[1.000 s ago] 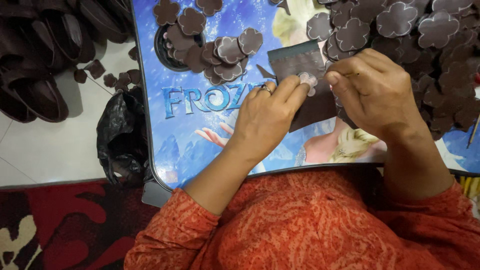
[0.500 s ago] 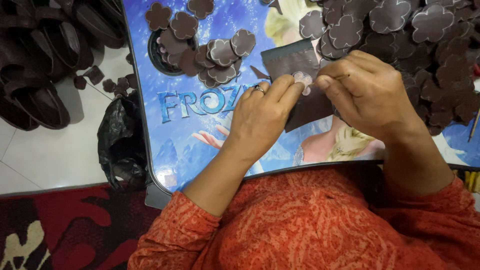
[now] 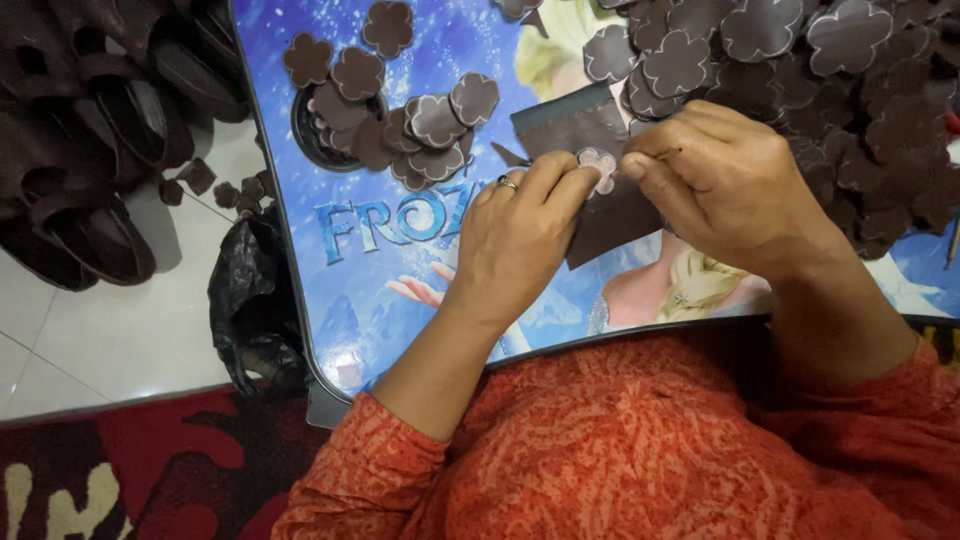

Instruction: The person uses a small pointed tool to trace and refine the edges of flower-shaped cutouts on a dark leather sheet. They repeatedly pick up, align, and trace individual cutouts, then place them aside on the table.

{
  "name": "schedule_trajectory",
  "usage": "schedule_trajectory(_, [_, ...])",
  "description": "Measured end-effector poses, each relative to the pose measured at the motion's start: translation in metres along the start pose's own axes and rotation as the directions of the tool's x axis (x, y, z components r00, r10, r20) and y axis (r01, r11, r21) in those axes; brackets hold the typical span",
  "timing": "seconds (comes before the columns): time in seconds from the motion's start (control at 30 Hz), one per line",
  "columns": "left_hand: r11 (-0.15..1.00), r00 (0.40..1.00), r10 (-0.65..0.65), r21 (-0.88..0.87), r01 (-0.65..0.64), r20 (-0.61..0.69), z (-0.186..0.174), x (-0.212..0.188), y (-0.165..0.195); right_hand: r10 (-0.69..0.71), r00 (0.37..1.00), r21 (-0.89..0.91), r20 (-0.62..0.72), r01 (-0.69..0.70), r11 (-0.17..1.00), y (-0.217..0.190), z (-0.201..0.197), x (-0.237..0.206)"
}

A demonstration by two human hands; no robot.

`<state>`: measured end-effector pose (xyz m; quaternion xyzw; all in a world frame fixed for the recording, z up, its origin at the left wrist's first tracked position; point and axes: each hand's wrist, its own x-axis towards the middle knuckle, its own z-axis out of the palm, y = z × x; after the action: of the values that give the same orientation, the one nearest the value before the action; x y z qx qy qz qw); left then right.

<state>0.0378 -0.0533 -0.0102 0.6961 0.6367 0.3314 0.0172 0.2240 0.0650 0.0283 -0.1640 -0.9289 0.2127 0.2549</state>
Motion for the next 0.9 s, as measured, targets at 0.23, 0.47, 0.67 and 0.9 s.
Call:
schedule_trajectory(0.23, [0.999, 0.999, -0.021, -0.048, 0.022, 0.025, -0.0007, 0.0005, -0.0016, 0.000, 1.000, -0.003, -0.021, -0.001, 1.000, -0.0007, 0.0001, 0.0023])
schedule_trajectory(0.47, [0.998, 0.999, -0.025, -0.053, 0.027, 0.038, -0.0018, -0.0007, -0.0028, 0.028, 0.999, -0.038, -0.045, -0.030, 0.999, -0.0014, 0.0016, 0.0037])
schedule_trajectory(0.67, [0.998, 0.999, -0.028, -0.051, 0.030, 0.038, -0.0024, 0.0005, -0.0021, 0.026, 0.998, -0.036, -0.056, -0.028, 0.999, -0.0021, 0.0029, 0.0043])
schedule_trajectory(0.9, [0.998, 0.998, -0.035, -0.047, 0.037, 0.054, -0.0068, 0.0011, -0.0003, 0.016, 0.997, -0.040, -0.069, -0.018, 0.999, -0.0013, 0.0047, 0.0048])
